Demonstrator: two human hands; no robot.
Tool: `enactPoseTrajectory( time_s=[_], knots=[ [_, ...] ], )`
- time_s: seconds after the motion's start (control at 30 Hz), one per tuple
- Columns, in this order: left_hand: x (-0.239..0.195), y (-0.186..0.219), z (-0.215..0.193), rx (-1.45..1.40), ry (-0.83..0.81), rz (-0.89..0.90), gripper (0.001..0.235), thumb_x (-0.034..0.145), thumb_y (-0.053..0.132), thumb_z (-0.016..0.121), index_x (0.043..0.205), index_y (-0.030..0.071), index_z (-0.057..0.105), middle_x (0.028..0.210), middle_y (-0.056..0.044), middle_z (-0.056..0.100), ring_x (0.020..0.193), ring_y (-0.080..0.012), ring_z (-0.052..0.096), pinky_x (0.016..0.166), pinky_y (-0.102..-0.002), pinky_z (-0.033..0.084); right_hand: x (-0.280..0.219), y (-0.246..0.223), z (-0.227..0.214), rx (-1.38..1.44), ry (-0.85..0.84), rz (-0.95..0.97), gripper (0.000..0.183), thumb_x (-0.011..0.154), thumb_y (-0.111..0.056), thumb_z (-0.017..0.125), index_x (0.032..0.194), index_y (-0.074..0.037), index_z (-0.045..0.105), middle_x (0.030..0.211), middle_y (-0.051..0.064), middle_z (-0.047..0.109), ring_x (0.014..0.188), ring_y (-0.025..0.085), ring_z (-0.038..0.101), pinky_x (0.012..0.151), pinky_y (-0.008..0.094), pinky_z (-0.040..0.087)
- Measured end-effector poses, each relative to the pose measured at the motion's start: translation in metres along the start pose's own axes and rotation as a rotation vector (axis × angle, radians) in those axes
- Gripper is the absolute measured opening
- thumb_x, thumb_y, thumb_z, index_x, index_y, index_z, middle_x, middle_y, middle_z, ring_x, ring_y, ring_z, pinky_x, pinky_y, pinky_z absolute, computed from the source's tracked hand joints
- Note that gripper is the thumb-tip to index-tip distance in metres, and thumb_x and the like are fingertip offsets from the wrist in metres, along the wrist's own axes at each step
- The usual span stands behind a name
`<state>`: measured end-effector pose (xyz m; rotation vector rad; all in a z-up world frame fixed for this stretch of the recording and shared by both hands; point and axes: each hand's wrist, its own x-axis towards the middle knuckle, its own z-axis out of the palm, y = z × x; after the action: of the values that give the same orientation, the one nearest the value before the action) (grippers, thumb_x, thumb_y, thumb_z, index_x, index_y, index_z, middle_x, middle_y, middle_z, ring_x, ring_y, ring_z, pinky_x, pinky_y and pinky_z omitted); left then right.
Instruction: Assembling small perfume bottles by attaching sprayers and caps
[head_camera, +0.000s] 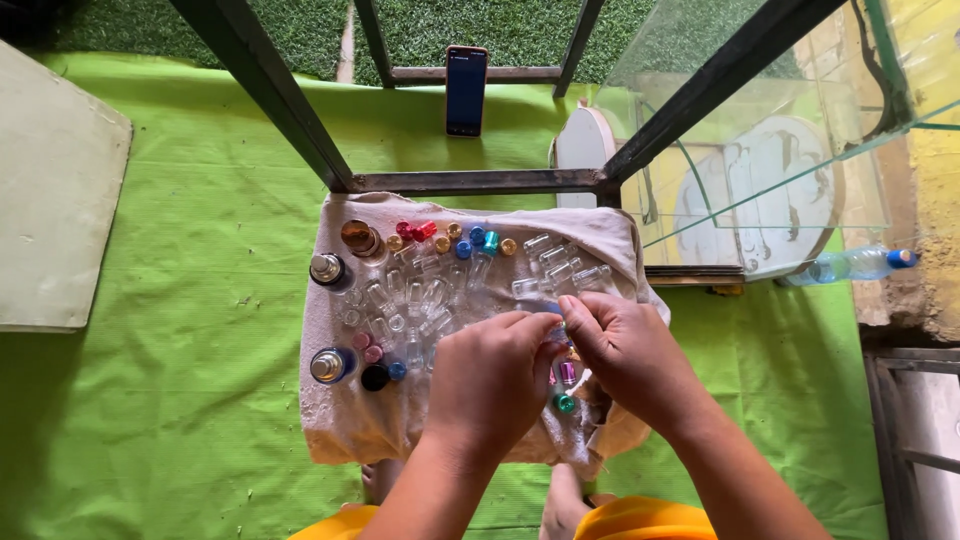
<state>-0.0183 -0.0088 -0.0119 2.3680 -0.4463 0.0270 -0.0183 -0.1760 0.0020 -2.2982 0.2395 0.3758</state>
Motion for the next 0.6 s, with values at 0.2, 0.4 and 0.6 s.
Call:
enactPoseTrajectory(
  time_s=[0.2, 0.4, 0.6],
  knots=[
    [-0.001, 0.001, 0.002, 0.041, 0.097, 0.071, 0.010, 0.085, 0.024, 0.070, 0.092, 0.018, 0.074, 0.080, -0.001, 0.074, 0.065, -0.0332, 0.068, 0.047, -0.050, 0.047, 0.001, -0.005, 0.000, 0.085, -0.017, 0.054, 0.049, 0.103, -0.040, 0.053, 0.062, -0.014, 0.047, 0.055, -0.003, 0.046, 0.054, 0.011, 0.043, 0.053, 0.033, 0.035],
    [0.015, 0.007, -0.001, -0.750, -0.113, -0.617, 0.010, 0.088, 0.016, 0.072, 0.096, 0.010, 0.074, 0.085, -0.003, 0.075, 0.076, -0.0123, 0.067, 0.065, -0.025, 0.056, 0.001, -0.006, 0.006, 0.670, 0.011, 0.095, 0.035, 0.093, -0.045, 0.064, 0.083, -0.012, 0.057, 0.064, 0.000, 0.048, 0.052, 0.009, 0.038, 0.047, 0.025, 0.031],
    [0.010, 0.010, 0.027, -1.426, -0.185, -0.679, 0.025, 0.092, 0.011, 0.067, 0.113, -0.002, 0.063, 0.102, -0.015, 0.072, 0.096, -0.0178, 0.067, 0.088, -0.029, 0.056, 0.000, -0.009, 0.009, 0.821, 0.089, 0.083, 0.025, 0.085, -0.017, 0.077, 0.104, -0.006, 0.065, 0.085, 0.006, 0.061, 0.067, 0.012, 0.058, 0.049, 0.026, 0.049]
  ],
)
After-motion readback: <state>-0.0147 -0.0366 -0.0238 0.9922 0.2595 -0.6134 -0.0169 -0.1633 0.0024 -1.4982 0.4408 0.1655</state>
